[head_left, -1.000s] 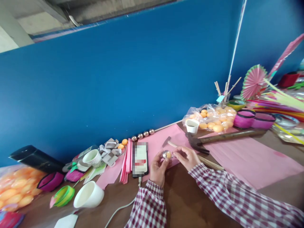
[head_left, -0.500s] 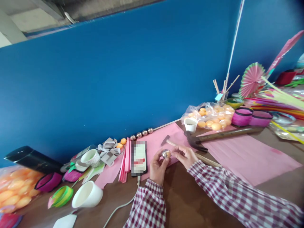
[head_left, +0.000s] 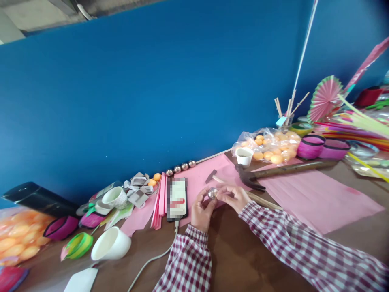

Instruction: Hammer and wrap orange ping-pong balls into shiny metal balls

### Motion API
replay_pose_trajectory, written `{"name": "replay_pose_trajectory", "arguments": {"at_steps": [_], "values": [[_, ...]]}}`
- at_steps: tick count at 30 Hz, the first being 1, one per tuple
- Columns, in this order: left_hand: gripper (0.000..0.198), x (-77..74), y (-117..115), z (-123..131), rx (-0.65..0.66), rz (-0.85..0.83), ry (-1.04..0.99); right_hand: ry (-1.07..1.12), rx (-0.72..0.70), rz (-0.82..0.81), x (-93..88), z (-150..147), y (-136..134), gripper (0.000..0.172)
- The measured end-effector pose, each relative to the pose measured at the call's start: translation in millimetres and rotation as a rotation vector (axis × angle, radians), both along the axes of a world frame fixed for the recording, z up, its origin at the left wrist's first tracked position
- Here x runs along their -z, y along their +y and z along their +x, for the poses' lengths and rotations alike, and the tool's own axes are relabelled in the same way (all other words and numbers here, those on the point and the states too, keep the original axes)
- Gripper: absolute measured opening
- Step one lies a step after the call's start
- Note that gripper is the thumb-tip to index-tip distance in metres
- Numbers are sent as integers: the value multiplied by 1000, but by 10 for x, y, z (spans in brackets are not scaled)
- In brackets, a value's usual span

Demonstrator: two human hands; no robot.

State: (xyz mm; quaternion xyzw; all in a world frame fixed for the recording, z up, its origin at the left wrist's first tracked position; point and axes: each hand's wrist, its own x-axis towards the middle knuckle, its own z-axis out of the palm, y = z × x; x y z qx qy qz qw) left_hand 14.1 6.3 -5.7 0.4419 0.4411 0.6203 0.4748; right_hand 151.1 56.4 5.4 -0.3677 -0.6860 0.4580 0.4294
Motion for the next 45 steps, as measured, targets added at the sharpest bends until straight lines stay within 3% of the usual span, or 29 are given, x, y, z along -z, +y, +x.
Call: {"name": "replay_pose_trajectory", "arguments": {"at_steps": [21, 45], "values": [[39, -20, -3, 11, -32, 27, 17, 21, -50, -6, -95, -6, -50, 15], [42, -13, -5, 0, -31, 10, 20, 17, -79, 0, -65, -2, -43, 16]]}}
